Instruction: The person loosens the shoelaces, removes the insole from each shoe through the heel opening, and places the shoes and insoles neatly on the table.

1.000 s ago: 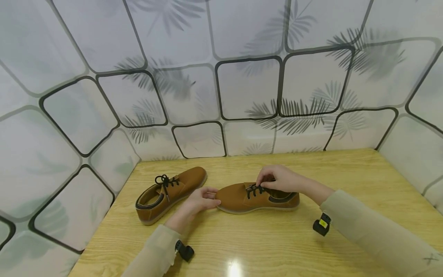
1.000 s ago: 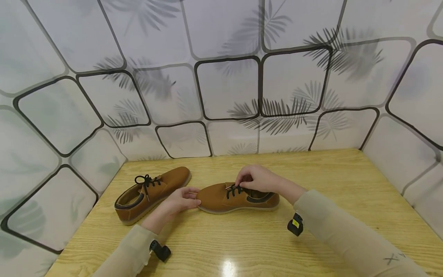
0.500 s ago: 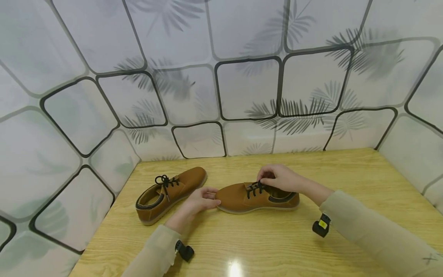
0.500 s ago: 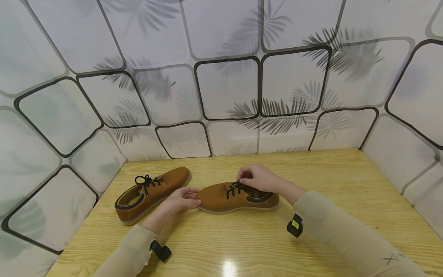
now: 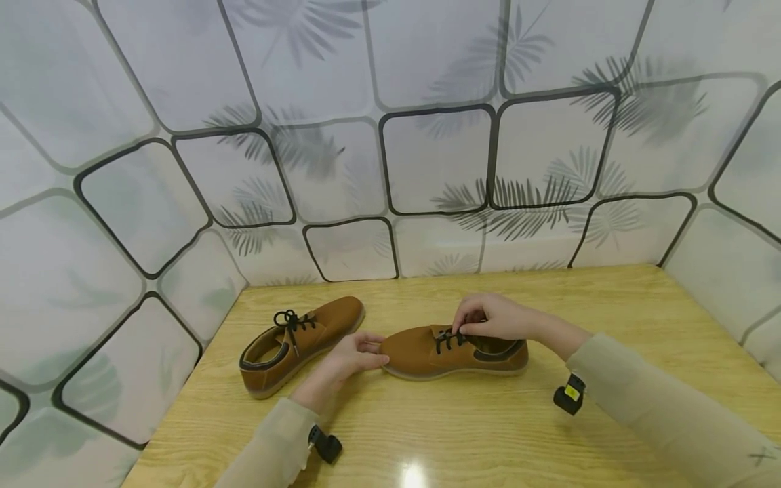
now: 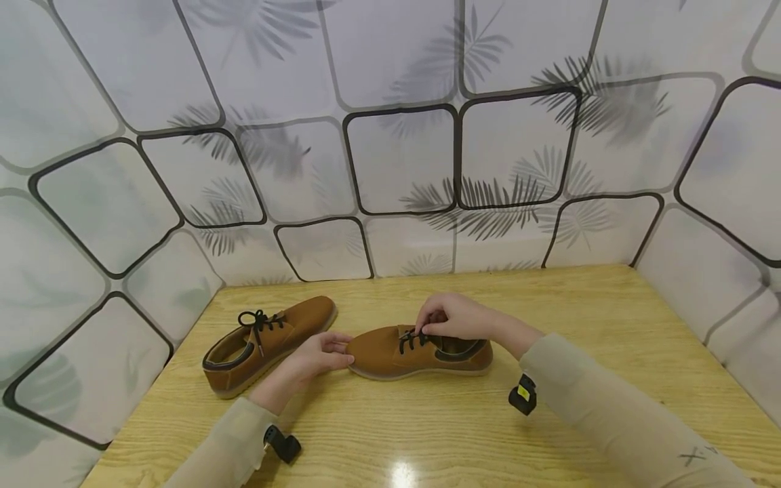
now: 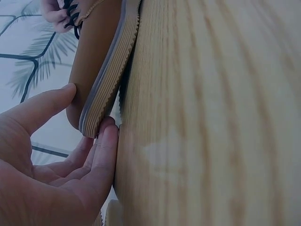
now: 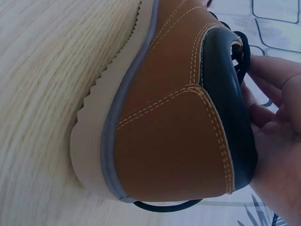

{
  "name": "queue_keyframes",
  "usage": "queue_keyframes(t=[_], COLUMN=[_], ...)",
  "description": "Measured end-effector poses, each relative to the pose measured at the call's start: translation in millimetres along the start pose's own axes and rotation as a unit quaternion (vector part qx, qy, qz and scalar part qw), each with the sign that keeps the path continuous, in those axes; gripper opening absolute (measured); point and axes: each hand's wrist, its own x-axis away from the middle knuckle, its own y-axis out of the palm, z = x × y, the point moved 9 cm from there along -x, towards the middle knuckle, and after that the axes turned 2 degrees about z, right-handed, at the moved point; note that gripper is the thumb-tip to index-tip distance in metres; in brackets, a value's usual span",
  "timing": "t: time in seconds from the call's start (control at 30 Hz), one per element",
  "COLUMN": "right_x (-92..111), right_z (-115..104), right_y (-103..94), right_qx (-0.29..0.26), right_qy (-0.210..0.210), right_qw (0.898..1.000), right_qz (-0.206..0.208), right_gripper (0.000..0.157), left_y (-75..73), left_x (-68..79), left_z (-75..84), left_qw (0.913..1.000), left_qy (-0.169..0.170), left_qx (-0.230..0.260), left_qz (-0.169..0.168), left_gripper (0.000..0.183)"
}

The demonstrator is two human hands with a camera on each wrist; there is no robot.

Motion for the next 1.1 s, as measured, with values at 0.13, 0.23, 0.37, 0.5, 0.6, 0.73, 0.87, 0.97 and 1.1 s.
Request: queue_keyframes(t=[0.13, 0.23, 0.37, 0.5, 0.6, 0.73, 0.87, 0.97, 1.1], right_x=[1, 2, 2, 3, 2, 0, -1, -1, -1], right_z=[3, 5, 10, 17, 19, 14, 8, 8, 13], right_y=[-0.1, -2.0, -6.1, -10.3, -11.9, -9.6, -3.4, -1.0, -2.0], right_qx=[-0.010, -0.010, -0.008, -0.037, -0.060, -0.058, -0.047, -0.051, -0.063], right_qy=[0.006, 0.013, 0.036, 0.069, 0.081, 0.058, 0.020, 0.016, 0.030], right_qw=[1.000, 1.000, 0.998, 0.994, 0.991, 0.994, 0.998, 0.998, 0.997], right_qz=[0.009, 0.026, 0.057, 0.082, 0.088, 0.068, 0.029, 0.014, 0.020], right_gripper=[0.011, 0.011, 0.010, 0.011, 0.011, 0.010, 0.012, 0.013, 0.013], left_y=[0.0, 0.5, 0.7, 0.3, -0.1, -1.0, -1.2, -1.2, -0.8], left_x=[-0.8, -1.0, -1.4, -1.6, -1.3, -1.2, -1.4, -1.6, -0.8], left_z=[-3.0, -4.1, -3.9, -2.5, -1.3, -0.2, 0.1, -0.4, 0.0], left_qw=[1.0000, 1.0000, 1.0000, 0.9999, 0.9999, 0.9998, 0.9997, 0.9998, 0.9998], left_qy=[-0.006, -0.006, 0.001, 0.007, 0.007, 0.003, 0.003, 0.004, 0.005], left_qx=[0.001, -0.001, -0.007, -0.011, -0.015, -0.020, -0.022, -0.021, -0.021], left_qz=[0.001, 0.001, 0.000, 0.000, 0.003, 0.008, 0.007, 0.005, 0.004], left_gripper=[0.048, 0.048, 0.048, 0.048, 0.048, 0.048, 0.048, 0.048, 0.048])
